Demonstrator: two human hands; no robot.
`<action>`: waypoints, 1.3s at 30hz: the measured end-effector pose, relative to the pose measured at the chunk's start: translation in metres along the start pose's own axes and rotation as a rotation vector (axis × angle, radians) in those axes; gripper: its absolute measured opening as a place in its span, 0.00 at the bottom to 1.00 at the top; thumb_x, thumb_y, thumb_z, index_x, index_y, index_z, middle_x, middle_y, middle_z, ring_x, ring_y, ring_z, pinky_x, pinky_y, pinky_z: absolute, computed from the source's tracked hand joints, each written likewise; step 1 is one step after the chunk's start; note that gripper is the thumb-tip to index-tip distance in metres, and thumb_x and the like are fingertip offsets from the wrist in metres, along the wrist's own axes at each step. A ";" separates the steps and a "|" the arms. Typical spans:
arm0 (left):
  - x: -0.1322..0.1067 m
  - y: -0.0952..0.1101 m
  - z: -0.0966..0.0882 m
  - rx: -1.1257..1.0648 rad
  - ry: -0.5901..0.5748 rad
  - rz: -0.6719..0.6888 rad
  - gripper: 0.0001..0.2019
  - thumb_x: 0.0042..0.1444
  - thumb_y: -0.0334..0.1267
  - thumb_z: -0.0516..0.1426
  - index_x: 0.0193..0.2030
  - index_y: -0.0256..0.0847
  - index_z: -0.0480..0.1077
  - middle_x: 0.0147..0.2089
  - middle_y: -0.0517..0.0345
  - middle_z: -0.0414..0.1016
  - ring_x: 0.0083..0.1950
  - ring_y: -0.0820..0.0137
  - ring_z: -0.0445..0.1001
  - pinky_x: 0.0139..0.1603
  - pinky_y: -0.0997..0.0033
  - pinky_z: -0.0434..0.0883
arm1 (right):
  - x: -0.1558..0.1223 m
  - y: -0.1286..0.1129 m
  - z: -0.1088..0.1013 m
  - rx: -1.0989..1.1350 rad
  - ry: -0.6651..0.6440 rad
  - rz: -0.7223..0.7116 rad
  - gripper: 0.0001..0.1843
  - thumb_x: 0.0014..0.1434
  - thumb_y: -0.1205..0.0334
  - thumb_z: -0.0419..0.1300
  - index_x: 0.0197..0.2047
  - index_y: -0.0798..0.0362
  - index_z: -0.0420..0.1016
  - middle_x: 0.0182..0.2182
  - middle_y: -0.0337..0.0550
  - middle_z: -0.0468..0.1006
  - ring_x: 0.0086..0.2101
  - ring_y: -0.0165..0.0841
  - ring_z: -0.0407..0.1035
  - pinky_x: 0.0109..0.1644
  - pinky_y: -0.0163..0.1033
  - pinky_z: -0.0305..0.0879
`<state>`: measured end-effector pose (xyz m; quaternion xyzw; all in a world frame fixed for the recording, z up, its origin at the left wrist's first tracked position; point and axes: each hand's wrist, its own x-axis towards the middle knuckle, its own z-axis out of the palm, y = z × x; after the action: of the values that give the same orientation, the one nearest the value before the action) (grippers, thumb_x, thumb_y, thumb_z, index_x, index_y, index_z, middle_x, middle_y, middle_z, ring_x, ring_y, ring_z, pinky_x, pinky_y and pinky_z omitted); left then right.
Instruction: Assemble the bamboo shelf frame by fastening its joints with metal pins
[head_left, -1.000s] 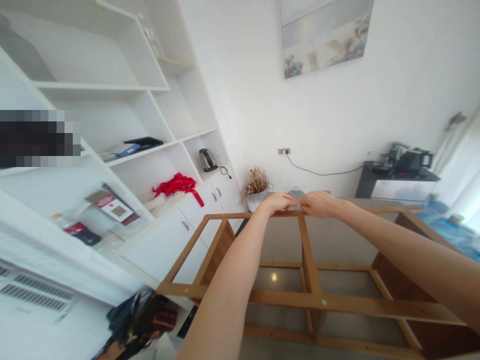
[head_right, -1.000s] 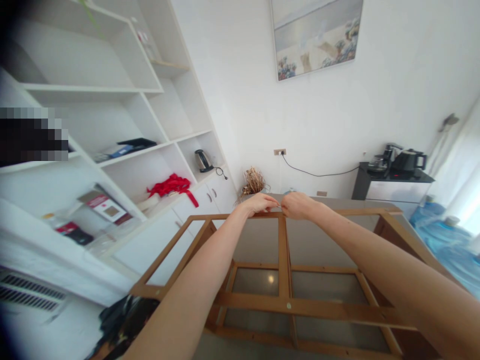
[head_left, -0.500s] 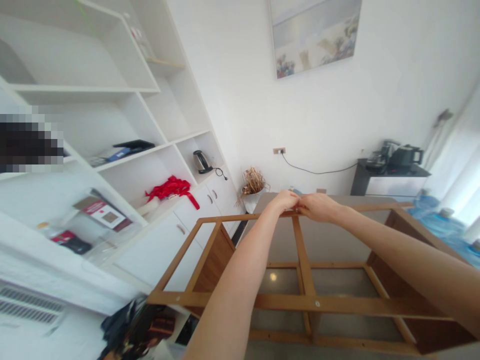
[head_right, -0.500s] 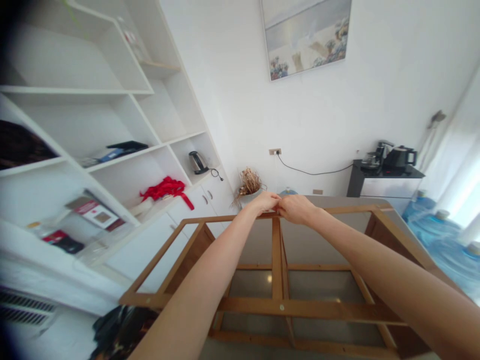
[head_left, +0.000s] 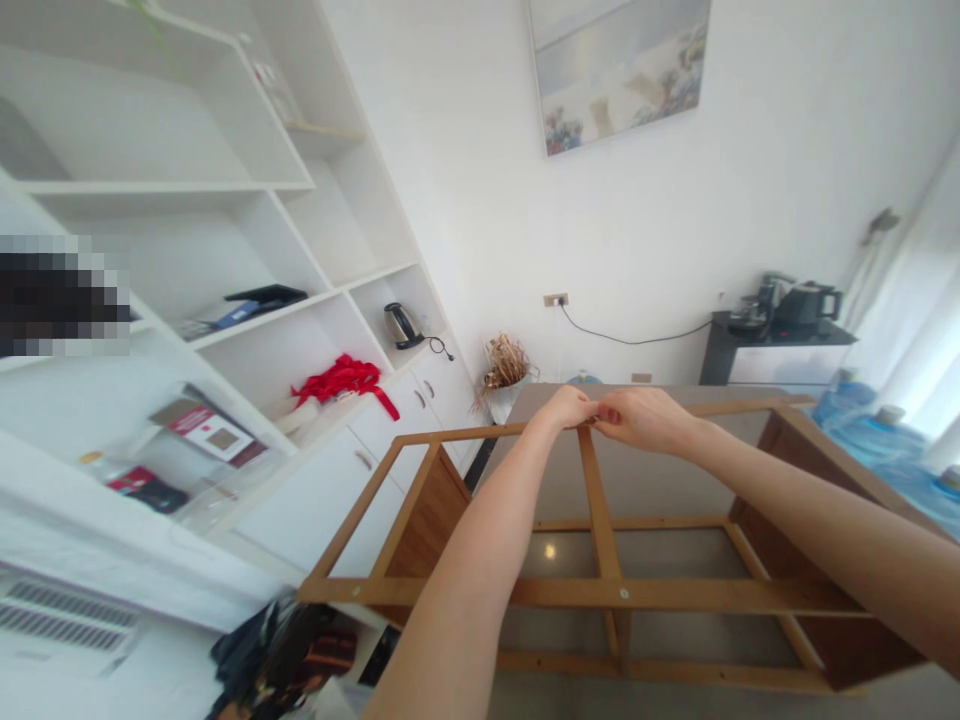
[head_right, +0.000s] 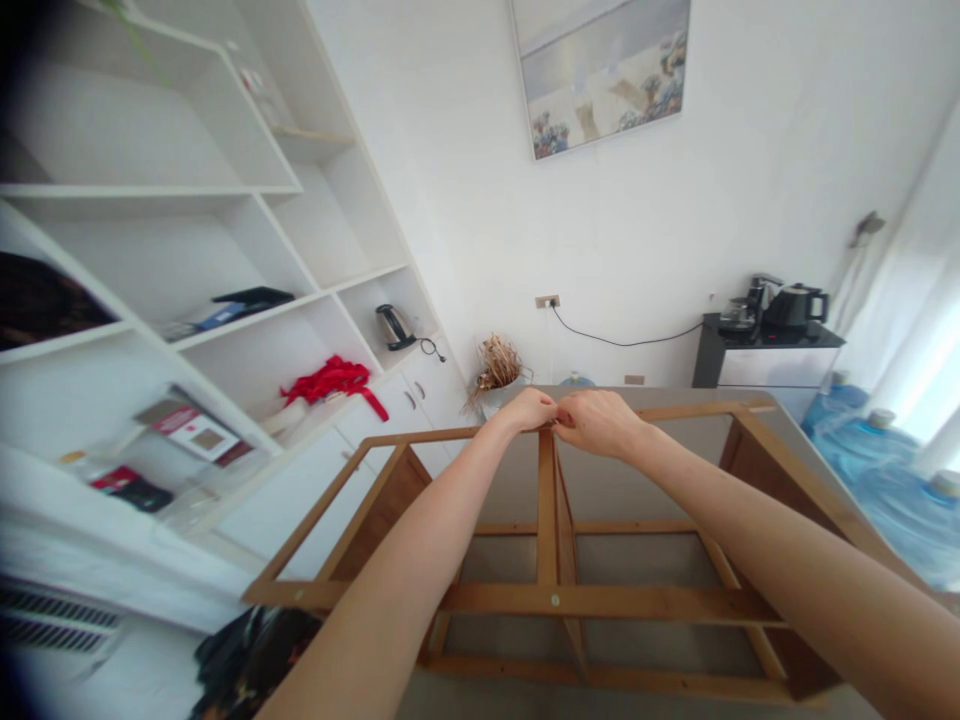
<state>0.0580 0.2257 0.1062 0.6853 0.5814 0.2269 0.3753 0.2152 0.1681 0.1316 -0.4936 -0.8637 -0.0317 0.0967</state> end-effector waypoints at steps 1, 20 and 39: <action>0.000 0.000 0.000 0.023 -0.002 0.011 0.15 0.38 0.40 0.63 0.14 0.35 0.63 0.15 0.68 0.51 0.21 0.79 0.49 0.22 0.75 0.48 | -0.002 -0.003 0.000 -0.001 -0.019 0.007 0.17 0.60 0.52 0.49 0.33 0.51 0.76 0.33 0.46 0.79 0.34 0.37 0.72 0.33 0.36 0.56; -0.029 0.023 -0.023 0.576 0.019 0.070 0.08 0.44 0.39 0.60 0.28 0.38 0.78 0.25 0.56 0.75 0.30 0.69 0.72 0.33 0.73 0.67 | 0.009 -0.008 0.006 0.335 -0.198 0.085 0.23 0.60 0.55 0.46 0.24 0.55 0.76 0.22 0.43 0.78 0.24 0.29 0.71 0.29 0.30 0.59; -0.024 0.029 -0.021 0.758 -0.012 0.302 0.11 0.49 0.30 0.53 0.30 0.34 0.78 0.30 0.51 0.77 0.33 0.68 0.73 0.40 0.74 0.67 | 0.003 0.027 0.026 0.103 0.029 0.192 0.17 0.57 0.64 0.48 0.35 0.56 0.80 0.39 0.51 0.77 0.40 0.37 0.70 0.42 0.35 0.60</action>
<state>0.0554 0.2063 0.1444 0.8540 0.5146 0.0451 0.0621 0.2340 0.1881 0.1057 -0.5678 -0.8115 0.0149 0.1371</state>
